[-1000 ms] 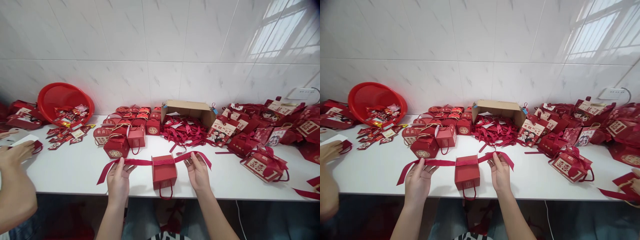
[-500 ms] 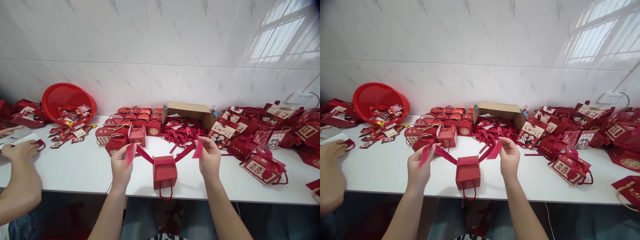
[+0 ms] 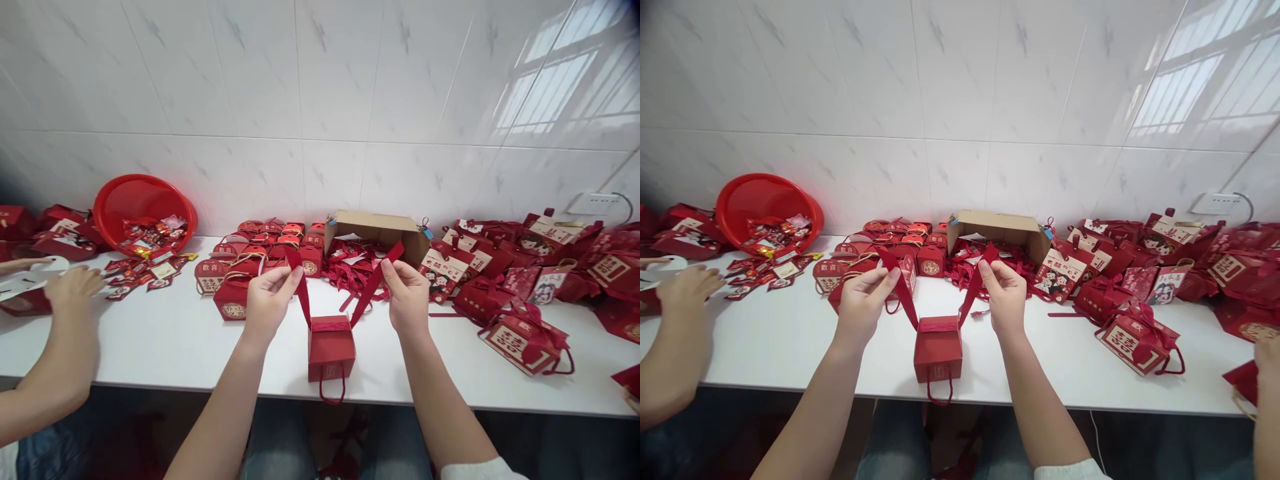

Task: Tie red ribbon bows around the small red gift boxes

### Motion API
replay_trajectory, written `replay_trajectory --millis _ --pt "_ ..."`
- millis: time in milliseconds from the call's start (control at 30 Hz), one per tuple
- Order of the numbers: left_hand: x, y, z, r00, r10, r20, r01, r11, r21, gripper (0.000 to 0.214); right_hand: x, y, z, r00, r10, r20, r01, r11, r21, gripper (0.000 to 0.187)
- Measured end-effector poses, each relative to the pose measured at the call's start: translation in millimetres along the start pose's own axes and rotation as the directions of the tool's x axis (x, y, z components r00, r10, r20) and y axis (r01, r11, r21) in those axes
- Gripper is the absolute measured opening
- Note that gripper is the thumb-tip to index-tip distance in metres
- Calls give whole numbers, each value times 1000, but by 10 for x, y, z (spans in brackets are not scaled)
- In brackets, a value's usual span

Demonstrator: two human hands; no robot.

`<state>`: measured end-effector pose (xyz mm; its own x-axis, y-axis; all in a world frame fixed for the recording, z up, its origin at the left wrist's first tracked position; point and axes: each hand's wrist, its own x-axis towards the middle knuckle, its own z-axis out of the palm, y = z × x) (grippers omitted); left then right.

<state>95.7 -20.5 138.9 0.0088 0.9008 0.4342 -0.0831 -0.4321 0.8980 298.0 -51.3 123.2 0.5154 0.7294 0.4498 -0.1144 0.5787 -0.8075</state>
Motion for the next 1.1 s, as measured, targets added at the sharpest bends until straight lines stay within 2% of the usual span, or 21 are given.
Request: replay_trajectory --millis 200,433,700,800,900,1000,1100 --pt "10 55 17 1000 -5 14 4 1000 19 24 1 -38 1 995 6 101 0 998 -61 20" --pt "19 122 50 999 -8 51 7 1000 14 30 -4 -52 38 990 1 140 11 997 -81 20" --pt "18 118 53 997 9 77 -9 1000 -2 27 -14 -72 44 987 -13 159 18 999 -35 12" --pt "18 128 65 998 0 67 -1 1000 4 29 -18 -77 42 988 23 151 -20 1000 -23 16" --pt "13 147 86 998 -4 62 2 999 33 31 -28 -101 51 978 107 179 -112 994 18 22" --pt "6 175 116 992 12 124 -23 996 88 30 -30 -140 82 963 150 226 -158 987 19 24" --pt "4 206 158 969 29 244 -68 986 151 28 -22 -164 137 956 143 255 -136 990 -46 25"
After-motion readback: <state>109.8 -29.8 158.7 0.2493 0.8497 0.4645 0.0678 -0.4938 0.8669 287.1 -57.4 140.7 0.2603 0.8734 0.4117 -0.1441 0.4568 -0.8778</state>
